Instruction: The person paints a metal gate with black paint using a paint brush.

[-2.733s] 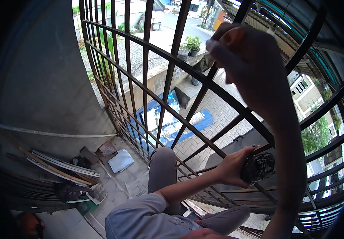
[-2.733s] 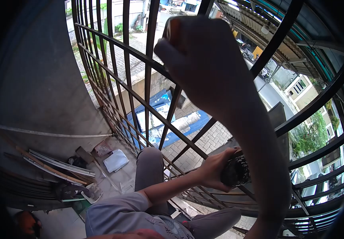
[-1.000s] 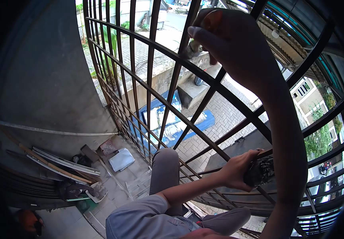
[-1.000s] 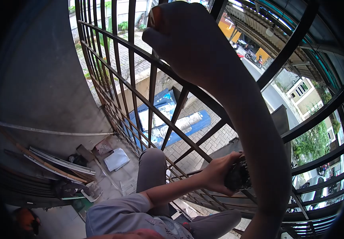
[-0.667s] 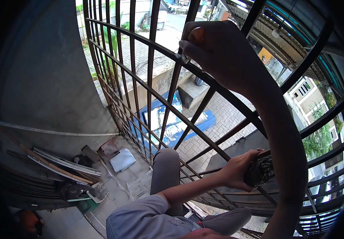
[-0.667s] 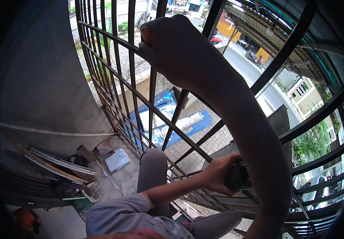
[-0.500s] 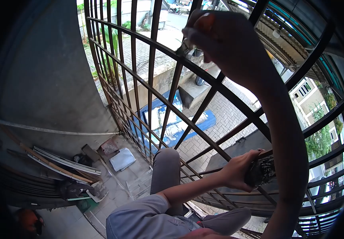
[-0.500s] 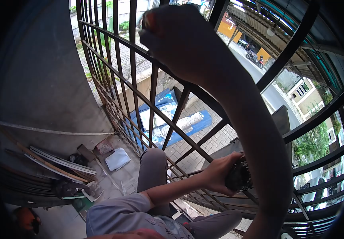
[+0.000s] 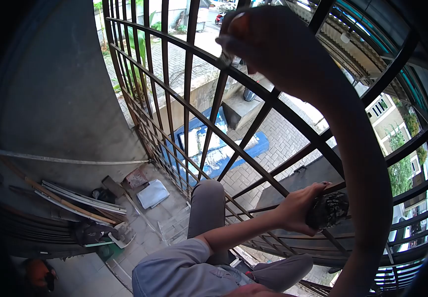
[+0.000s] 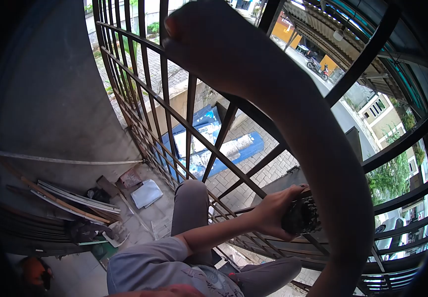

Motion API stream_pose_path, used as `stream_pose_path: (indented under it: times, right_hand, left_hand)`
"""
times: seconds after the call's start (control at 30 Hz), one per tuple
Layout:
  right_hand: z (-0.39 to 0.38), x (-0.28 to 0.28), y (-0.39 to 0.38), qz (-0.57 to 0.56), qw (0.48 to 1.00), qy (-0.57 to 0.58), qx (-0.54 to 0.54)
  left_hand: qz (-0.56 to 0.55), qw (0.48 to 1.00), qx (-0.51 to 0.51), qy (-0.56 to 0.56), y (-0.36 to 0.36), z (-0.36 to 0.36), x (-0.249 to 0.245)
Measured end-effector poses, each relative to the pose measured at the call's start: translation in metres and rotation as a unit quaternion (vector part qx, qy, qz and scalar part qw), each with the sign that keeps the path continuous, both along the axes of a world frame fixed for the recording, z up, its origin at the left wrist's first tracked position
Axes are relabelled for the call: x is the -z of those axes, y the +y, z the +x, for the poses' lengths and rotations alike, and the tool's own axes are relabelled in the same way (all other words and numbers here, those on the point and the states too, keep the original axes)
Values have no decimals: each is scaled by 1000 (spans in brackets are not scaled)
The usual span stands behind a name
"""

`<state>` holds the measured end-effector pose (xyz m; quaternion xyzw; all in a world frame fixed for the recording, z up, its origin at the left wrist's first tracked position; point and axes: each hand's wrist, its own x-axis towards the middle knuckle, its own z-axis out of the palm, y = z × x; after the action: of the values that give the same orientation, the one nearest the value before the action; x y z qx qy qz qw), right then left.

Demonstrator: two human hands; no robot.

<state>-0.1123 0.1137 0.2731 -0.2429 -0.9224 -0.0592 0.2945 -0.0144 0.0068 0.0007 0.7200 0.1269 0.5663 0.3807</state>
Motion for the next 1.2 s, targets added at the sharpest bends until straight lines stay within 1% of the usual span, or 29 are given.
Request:
stream_pose_path:
  times: [0.03, 0.07, 0.1, 0.17, 0.2, 0.23, 0.3, 0.33, 0.4, 0.43, 0.5, 0.57, 0.63, 0.67, 0.73, 0.77, 0.83, 0.87, 0.93, 0.97, 1.03, 1.07, 1.1, 1.17, 1.2]
  right_hand:
    - [1, 2, -1, 45, 998, -34, -5]
    - [2, -6, 3, 23, 996, -85, 10]
    - [4, -7, 1, 23, 996, -87, 10]
    - [-2, -7, -14, 65, 997, 8, -40]
    - [-6, 11, 10, 171, 974, 59, -133]
    - [-5, 16, 8, 70, 992, -22, -106]
    - [1, 15, 6, 118, 987, -75, -83]
    - [-1, 11, 1, 118, 987, -76, -84]
    - [-6, 4, -9, 140, 985, 3, -103]
    - [-5, 9, -3, 139, 985, 3, -105]
    - [0, 23, 13, 118, 981, -46, -149]
    - [-1, 9, -3, 110, 982, -51, -142]
    - [-6, -10, -18, 111, 978, -125, -125]
    - [-5, -6, -16, 110, 978, -125, -126]
    - [-6, -1, -15, 55, 981, -146, -118]
    - [-6, -5, -19, 55, 981, -147, -117]
    - [-6, -15, -30, 96, 973, -196, -76]
    - [-7, -12, -28, 95, 973, -196, -77]
    - [-8, -5, -21, 88, 964, -233, -97]
    - [-6, -5, -22, 88, 964, -233, -98]
    - [-5, -3, -28, 180, 964, -157, -113]
    - [-11, -18, -37, 89, 968, -223, -76]
    - [-12, -15, -32, 84, 967, -225, -78]
    - [-15, -7, -18, 93, 948, -286, -99]
    - [-10, -7, -16, 95, 945, -300, -91]
  left_hand:
    - [7, 1000, -7, -19, 0, -1, -4]
    - [5, 1000, -4, -19, -1, -2, -5]
    - [3, 1000, -2, -20, -1, -2, -5]
    - [-2, 1000, -2, -17, -1, -2, -4]
    - [-4, 1000, 0, -11, -1, -1, -3]
    - [-5, 1000, 0, -11, -1, -1, -2]
    - [4, 1000, -5, -14, 0, -1, -2]
    - [4, 1000, -5, -15, 0, -1, -2]
    - [6, 1000, -1, -3, 0, -1, -1]
    - [5, 1000, -4, -4, 0, -2, -1]
    - [9, 1000, -10, -9, 0, -1, -2]
    - [7, 1000, -9, -15, 0, 0, -2]
    - [3, 1000, -9, -20, 0, 0, -2]
    - [3, 1000, -8, -20, -1, 0, -3]
    - [5, 1000, -6, -20, 0, 0, -3]
    - [8, 1000, -7, -21, 0, 0, -2]
    - [10, 1000, -9, -25, 1, 0, -3]
    - [6, 1000, -2, -20, 1, -1, -3]
    - [2, 1000, 2, -15, 0, -1, -3]
    - [5, 1000, -2, -21, 0, 0, -2]
    - [5, 1000, -7, -28, 1, 0, -2]
    - [9, 1000, -5, -25, 2, 0, -1]
    - [11, 1000, -3, -22, 1, 0, -1]
    - [8, 1000, -4, -20, 1, 2, 1]
    - [11, 1000, -5, -16, 2, 3, 2]
